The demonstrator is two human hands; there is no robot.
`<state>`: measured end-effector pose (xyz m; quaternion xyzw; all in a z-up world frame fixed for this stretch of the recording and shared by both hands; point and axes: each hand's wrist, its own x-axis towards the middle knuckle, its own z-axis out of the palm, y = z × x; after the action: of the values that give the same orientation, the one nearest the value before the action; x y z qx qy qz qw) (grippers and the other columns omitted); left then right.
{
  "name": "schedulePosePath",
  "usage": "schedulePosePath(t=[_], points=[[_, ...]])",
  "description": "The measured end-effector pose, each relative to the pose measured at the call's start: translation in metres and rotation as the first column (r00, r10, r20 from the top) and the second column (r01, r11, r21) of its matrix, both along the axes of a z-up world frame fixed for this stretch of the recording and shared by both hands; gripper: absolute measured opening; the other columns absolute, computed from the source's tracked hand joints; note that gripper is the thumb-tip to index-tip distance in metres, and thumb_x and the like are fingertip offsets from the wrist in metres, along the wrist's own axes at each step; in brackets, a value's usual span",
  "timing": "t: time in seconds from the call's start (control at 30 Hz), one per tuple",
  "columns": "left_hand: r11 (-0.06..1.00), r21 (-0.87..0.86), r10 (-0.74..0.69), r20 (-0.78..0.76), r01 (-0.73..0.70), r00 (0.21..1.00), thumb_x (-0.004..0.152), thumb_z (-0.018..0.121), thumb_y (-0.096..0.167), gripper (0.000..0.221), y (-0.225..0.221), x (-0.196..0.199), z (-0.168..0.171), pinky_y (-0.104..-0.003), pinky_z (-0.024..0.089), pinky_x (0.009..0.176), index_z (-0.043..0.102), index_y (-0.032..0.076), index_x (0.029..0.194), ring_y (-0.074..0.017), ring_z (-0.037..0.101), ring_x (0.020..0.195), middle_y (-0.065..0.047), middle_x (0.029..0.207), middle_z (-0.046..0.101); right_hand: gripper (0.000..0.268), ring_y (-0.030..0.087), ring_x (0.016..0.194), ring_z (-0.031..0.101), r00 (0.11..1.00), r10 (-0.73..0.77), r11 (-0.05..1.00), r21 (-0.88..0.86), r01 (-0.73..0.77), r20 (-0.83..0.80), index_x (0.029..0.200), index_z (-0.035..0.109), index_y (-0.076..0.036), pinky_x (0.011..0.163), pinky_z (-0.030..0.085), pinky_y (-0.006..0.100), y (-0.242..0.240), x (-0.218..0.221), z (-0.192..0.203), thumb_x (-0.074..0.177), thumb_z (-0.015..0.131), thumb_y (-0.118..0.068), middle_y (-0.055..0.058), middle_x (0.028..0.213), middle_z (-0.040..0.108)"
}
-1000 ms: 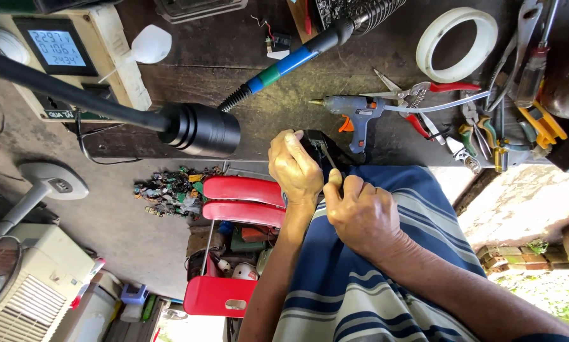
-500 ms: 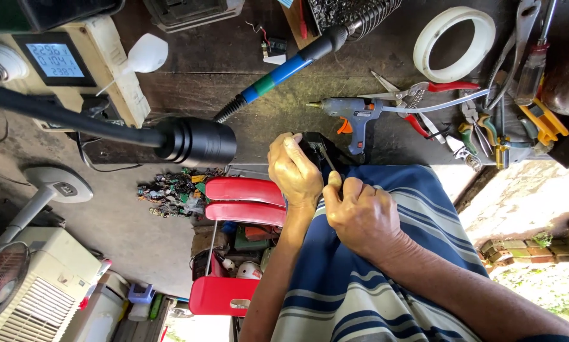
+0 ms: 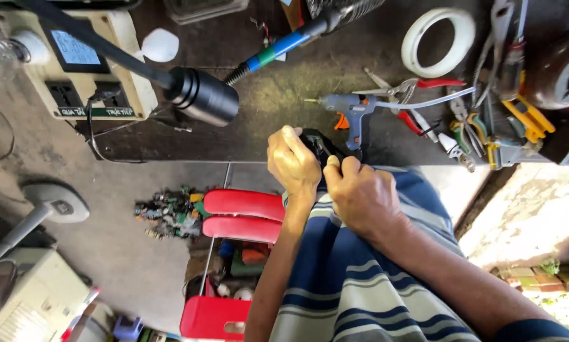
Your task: Using a hot glue gun to secure components inside a battery pack casing on a repair bench.
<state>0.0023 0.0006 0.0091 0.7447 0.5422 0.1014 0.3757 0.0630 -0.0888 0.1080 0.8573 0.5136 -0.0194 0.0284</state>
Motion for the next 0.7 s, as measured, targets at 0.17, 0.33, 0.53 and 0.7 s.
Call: schedulePosePath(t=[0.17,0.33,0.53,0.7], points=[[1.000,0.007,-0.005,-0.023,0.005,1.000,0.109,0.038,0.027,0.043,-0.002,-0.005,0.000,-0.037,0.052,0.083,0.070,0.016,0.082,-0.0281,0.069,0.081,-0.004,0.081,0.067,0.019,0.020,0.046,0.060,0.957,-0.218,0.975,-0.006,0.221,-0.190,0.105,0.077,-0.021,0.047,0.052,0.035,-0.037,0.011,0.023,0.087,0.071,-0.019,-0.002,0.068,0.055],[1.000,-0.028,0.011,-0.068,-0.013,0.998,0.109,0.037,0.037,0.048,-0.002,-0.005,-0.007,-0.038,0.052,0.086,0.071,0.020,0.080,-0.0265,0.070,0.082,-0.001,0.080,0.069,0.021,0.031,0.067,0.072,0.764,-0.506,0.791,0.138,0.596,-0.400,0.114,0.080,-0.016,0.063,0.059,0.039,-0.089,0.003,-0.003,0.094,0.082,-0.024,0.005,0.088,0.073],[1.000,0.010,-0.005,-0.048,0.006,0.999,0.109,0.037,0.035,0.051,-0.003,0.002,0.004,-0.036,0.054,0.087,0.074,0.018,0.079,-0.0277,0.072,0.080,-0.005,0.077,0.071,0.022,0.035,0.071,0.071,0.609,-0.562,0.643,0.166,0.747,-0.560,0.113,0.080,-0.015,0.059,0.057,0.039,-0.111,-0.018,-0.019,0.094,0.081,-0.025,0.008,0.081,0.071],[0.998,0.065,-0.017,-0.063,0.022,0.998,0.110,0.040,0.033,0.049,-0.009,-0.003,0.006,-0.035,0.055,0.084,0.075,0.018,0.078,-0.0271,0.071,0.077,-0.005,0.074,0.069,0.021,0.027,0.062,0.070,0.620,-0.559,0.666,0.147,0.731,-0.552,0.109,0.080,-0.019,0.053,0.056,0.035,-0.116,-0.025,-0.029,0.092,0.081,-0.031,0.003,0.077,0.069]])
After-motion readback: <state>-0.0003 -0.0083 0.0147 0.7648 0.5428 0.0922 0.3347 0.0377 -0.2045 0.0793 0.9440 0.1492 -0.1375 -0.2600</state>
